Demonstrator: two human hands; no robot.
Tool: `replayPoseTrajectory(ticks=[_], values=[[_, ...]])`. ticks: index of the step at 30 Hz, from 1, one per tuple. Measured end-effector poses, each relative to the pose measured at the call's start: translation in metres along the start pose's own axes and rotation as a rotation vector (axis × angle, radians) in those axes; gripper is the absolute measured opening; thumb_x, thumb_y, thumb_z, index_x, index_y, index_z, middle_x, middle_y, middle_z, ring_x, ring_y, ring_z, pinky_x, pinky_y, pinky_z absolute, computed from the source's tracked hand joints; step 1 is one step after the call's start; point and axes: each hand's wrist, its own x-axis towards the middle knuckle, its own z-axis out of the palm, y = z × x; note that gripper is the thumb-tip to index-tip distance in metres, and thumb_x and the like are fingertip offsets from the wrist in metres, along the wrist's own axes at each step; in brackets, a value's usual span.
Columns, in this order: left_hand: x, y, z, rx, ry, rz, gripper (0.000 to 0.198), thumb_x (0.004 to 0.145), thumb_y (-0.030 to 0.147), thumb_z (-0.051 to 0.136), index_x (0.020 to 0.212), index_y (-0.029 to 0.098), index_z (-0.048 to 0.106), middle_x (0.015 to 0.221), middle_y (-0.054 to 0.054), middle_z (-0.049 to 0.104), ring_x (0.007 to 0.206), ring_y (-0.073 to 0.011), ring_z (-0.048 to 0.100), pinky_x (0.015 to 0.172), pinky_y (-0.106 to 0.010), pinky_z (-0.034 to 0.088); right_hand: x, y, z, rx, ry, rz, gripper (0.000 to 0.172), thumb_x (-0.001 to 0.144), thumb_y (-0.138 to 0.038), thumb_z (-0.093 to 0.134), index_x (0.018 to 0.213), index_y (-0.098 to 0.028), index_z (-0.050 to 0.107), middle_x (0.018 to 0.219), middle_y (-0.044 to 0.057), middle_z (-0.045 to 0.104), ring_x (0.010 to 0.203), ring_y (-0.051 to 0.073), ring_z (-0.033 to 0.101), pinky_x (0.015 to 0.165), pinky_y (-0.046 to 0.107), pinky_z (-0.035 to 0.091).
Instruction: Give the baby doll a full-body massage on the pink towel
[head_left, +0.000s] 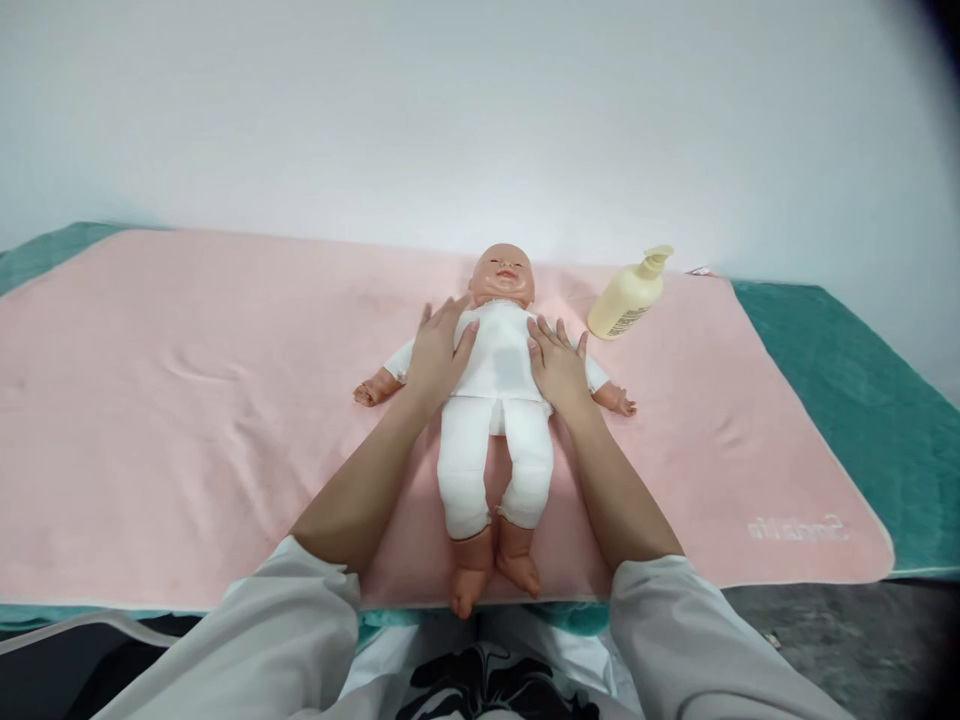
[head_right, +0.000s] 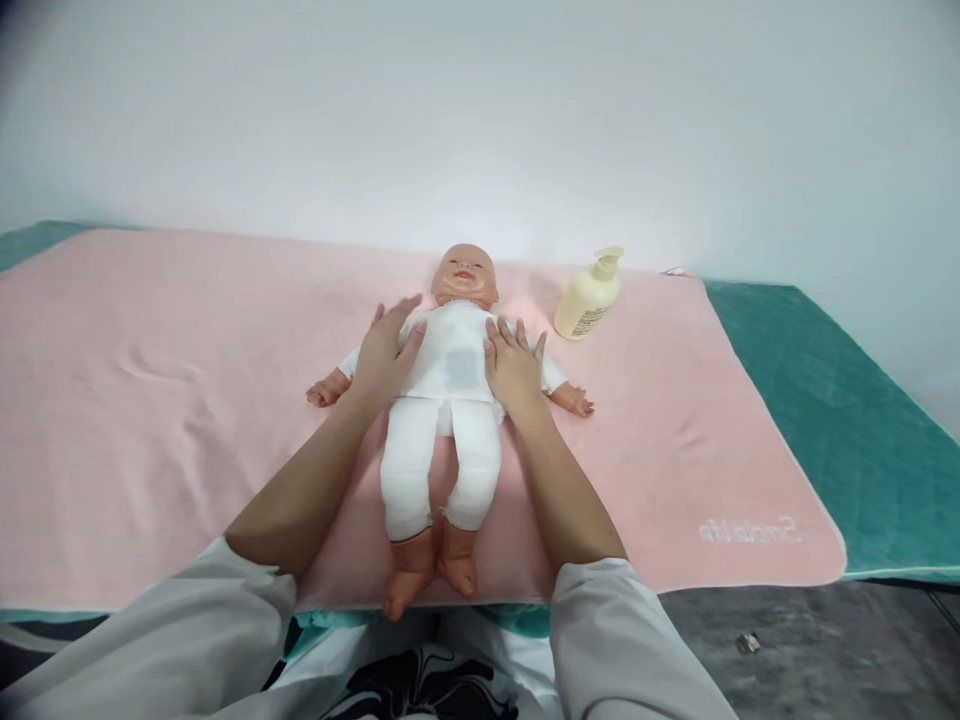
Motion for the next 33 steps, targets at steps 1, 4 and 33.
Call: replayPoseTrajectory(ticks=[1,4,33], values=[[-0.001,0.003,-0.002,-0.115,-0.006,0.043,0.055,0.105,0.044,0.028,0.136,0.014,0.061,0.138,-0.01,0.065,0.138,-0.0242,0.054,0.126,-0.044,0.029,0.0,0.0,0.0,-0.002,-0.001,0.001,0.053,0.104,-0.032,0.026,0.155,-0.022,0.041,0.164,0.005,0.036,0.157,0.033,0.022,0.124,0.07,0.002],[-0.007,0.012,-0.008,-0.432,-0.143,0.135,0.053,0.104,0.051,0.034,0.108,0.019,0.076,0.112,-0.006,0.077,0.119,-0.0228,0.067,0.115,-0.04,0.046,0.0,0.0,0.0,-0.001,0.0,0.001,0.053,0.104,-0.032,0.027,0.154,-0.023,0.042,0.164,0.005,0.036,0.157,0.033,0.023,0.124,0.071,0.003],[0.004,-0.006,0.007,-0.072,-0.434,0.191,0.049,0.103,0.04,0.036,0.147,0.024,0.053,0.159,-0.002,0.043,0.155,-0.0197,0.024,0.129,-0.05,0.009,0.0,0.001,0.001,0.012,0.008,-0.008,0.053,0.104,-0.032,0.028,0.153,-0.024,0.043,0.163,0.006,0.038,0.156,0.033,0.026,0.123,0.072,0.003]])
